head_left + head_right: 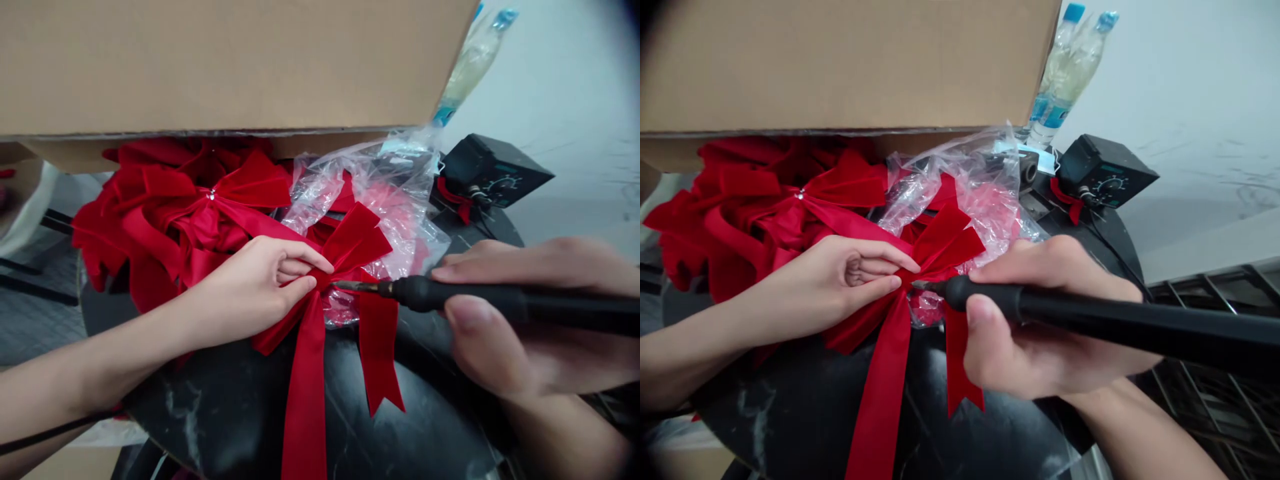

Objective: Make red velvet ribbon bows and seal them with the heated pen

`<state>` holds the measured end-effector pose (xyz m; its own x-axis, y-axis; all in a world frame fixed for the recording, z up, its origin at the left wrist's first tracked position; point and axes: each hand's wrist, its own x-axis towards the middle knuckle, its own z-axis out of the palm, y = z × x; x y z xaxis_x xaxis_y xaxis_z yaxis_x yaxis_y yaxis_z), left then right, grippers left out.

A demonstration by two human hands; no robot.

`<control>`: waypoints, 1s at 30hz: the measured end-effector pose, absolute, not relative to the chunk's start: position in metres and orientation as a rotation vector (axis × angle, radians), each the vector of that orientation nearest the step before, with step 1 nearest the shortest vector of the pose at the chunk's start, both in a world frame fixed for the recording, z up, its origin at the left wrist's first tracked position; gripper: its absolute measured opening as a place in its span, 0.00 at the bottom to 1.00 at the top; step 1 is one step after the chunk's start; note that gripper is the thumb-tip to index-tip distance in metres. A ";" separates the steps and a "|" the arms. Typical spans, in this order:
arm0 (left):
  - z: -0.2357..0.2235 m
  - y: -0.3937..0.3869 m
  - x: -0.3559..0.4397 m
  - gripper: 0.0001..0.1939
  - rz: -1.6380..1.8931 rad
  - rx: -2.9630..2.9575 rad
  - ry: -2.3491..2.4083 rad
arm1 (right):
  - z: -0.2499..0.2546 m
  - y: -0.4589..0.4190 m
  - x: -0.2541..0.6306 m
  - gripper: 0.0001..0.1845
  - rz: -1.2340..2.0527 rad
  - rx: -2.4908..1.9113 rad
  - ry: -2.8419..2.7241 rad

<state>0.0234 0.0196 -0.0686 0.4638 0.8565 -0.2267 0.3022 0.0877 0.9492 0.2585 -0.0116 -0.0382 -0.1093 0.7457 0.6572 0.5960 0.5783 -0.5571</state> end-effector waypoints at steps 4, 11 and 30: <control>-0.070 0.018 0.023 0.10 0.575 1.481 1.046 | -0.040 -0.012 0.250 0.14 0.215 -1.126 -1.902; -0.070 0.018 0.023 0.10 0.585 1.467 1.049 | -0.039 -0.011 0.249 0.11 0.171 -1.155 -1.919; -0.064 0.018 0.028 0.12 0.575 1.453 1.093 | -0.049 -0.012 0.245 0.22 0.019 -1.276 -1.968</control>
